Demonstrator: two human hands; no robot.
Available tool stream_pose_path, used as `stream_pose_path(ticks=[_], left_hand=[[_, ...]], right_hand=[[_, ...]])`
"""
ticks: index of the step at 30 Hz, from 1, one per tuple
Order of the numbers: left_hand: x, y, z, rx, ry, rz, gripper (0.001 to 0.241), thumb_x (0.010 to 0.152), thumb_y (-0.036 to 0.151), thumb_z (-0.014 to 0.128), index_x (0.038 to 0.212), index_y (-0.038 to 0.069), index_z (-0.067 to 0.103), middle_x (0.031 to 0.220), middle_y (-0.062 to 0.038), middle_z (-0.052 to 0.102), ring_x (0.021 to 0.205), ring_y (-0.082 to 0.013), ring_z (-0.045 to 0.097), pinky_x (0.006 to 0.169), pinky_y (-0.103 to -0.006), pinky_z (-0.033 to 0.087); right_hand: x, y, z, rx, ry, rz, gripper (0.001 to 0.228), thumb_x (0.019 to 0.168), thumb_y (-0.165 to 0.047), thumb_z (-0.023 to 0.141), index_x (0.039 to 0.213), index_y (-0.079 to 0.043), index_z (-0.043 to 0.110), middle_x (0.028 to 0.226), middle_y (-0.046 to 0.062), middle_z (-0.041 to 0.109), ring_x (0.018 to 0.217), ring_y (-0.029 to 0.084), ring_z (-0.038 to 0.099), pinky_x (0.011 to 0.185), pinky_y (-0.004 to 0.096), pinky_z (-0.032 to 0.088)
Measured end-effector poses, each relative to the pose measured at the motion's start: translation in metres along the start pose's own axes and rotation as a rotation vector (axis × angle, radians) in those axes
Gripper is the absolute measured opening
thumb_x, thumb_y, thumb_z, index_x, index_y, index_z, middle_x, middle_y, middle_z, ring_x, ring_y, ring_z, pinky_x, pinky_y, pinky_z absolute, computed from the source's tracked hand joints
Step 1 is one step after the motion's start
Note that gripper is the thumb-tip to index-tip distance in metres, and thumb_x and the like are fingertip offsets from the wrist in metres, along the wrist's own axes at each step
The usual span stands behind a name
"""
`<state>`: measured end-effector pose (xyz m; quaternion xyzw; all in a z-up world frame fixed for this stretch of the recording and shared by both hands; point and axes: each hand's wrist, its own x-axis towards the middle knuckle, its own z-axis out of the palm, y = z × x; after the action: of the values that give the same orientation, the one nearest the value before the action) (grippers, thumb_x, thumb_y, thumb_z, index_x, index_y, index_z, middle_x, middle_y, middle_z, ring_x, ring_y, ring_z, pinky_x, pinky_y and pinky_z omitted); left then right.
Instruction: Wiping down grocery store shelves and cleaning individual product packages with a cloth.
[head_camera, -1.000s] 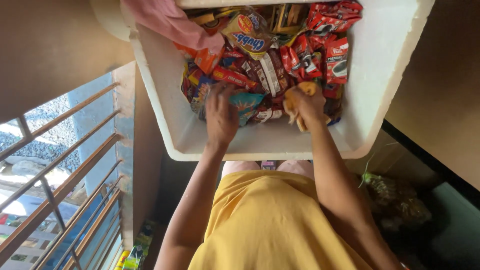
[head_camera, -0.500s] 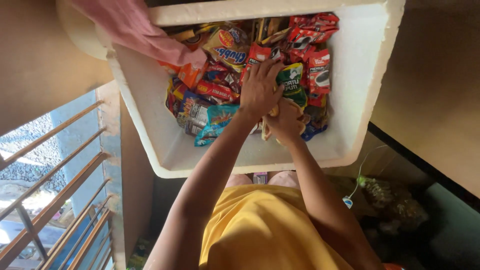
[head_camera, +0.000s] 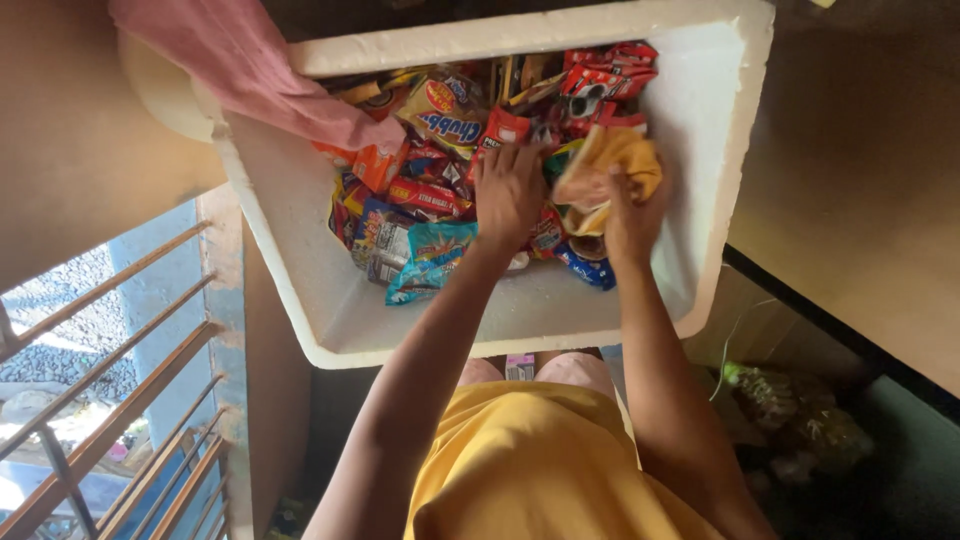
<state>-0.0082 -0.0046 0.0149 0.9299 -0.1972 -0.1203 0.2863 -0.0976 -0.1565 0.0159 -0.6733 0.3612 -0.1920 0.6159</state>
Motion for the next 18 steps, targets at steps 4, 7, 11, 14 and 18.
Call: stream_pose_path(ticks=[4, 7, 11, 14, 18], left_hand=[[-0.027, 0.024, -0.019, -0.221, 0.083, 0.083, 0.024, 0.094, 0.017, 0.069, 0.118, 0.016, 0.068, 0.112, -0.010, 0.064, 0.113, -0.0331, 0.057, 0.097, -0.0511, 0.046], [-0.060, 0.023, -0.010, -0.383, 0.076, 0.186, 0.025, 0.091, 0.014, 0.072, 0.115, 0.014, 0.064, 0.116, -0.010, 0.064, 0.119, -0.0328, 0.058, 0.102, -0.0482, 0.048], [-0.075, 0.023, -0.013, -1.136, -0.022, -0.375, 0.036, 0.096, 0.023, 0.065, 0.126, 0.006, 0.057, 0.121, -0.008, 0.066, 0.115, -0.0231, 0.067, 0.100, -0.0396, 0.055], [-0.072, 0.032, -0.053, -1.127, 0.038, -0.454, 0.061, 0.096, 0.027, 0.068, 0.145, 0.005, 0.038, 0.134, -0.003, 0.053, 0.120, -0.0161, 0.057, 0.100, -0.0311, 0.050], [-0.096, 0.019, -0.026, -1.353, 0.009, -0.294, 0.053, 0.110, 0.037, 0.048, 0.150, 0.004, 0.043, 0.137, -0.005, 0.060, 0.125, -0.0139, 0.057, 0.107, -0.0260, 0.047]], right_hand=[[-0.007, -0.005, 0.021, 0.410, -0.231, 0.304, 0.044, 0.101, -0.017, 0.071, 0.140, -0.005, 0.055, 0.130, 0.004, 0.062, 0.116, 0.013, 0.061, 0.101, 0.027, 0.050], [-0.025, 0.005, 0.016, 0.509, -0.309, 0.452, 0.035, 0.102, -0.013, 0.070, 0.135, -0.004, 0.060, 0.119, 0.003, 0.064, 0.107, 0.013, 0.062, 0.092, 0.029, 0.051], [-0.034, -0.021, 0.011, 0.570, -0.308, 0.545, 0.031, 0.099, -0.014, 0.073, 0.127, -0.005, 0.063, 0.110, 0.003, 0.069, 0.098, 0.015, 0.067, 0.084, 0.032, 0.057], [-0.061, -0.049, 0.007, 0.475, -0.332, 0.575, 0.031, 0.096, -0.018, 0.073, 0.123, -0.006, 0.065, 0.111, 0.002, 0.071, 0.098, 0.013, 0.069, 0.084, 0.031, 0.059], [-0.073, -0.095, 0.006, 0.300, -0.403, 0.460, 0.029, 0.095, -0.019, 0.075, 0.119, -0.006, 0.068, 0.109, 0.001, 0.072, 0.095, 0.010, 0.067, 0.082, 0.028, 0.057]])
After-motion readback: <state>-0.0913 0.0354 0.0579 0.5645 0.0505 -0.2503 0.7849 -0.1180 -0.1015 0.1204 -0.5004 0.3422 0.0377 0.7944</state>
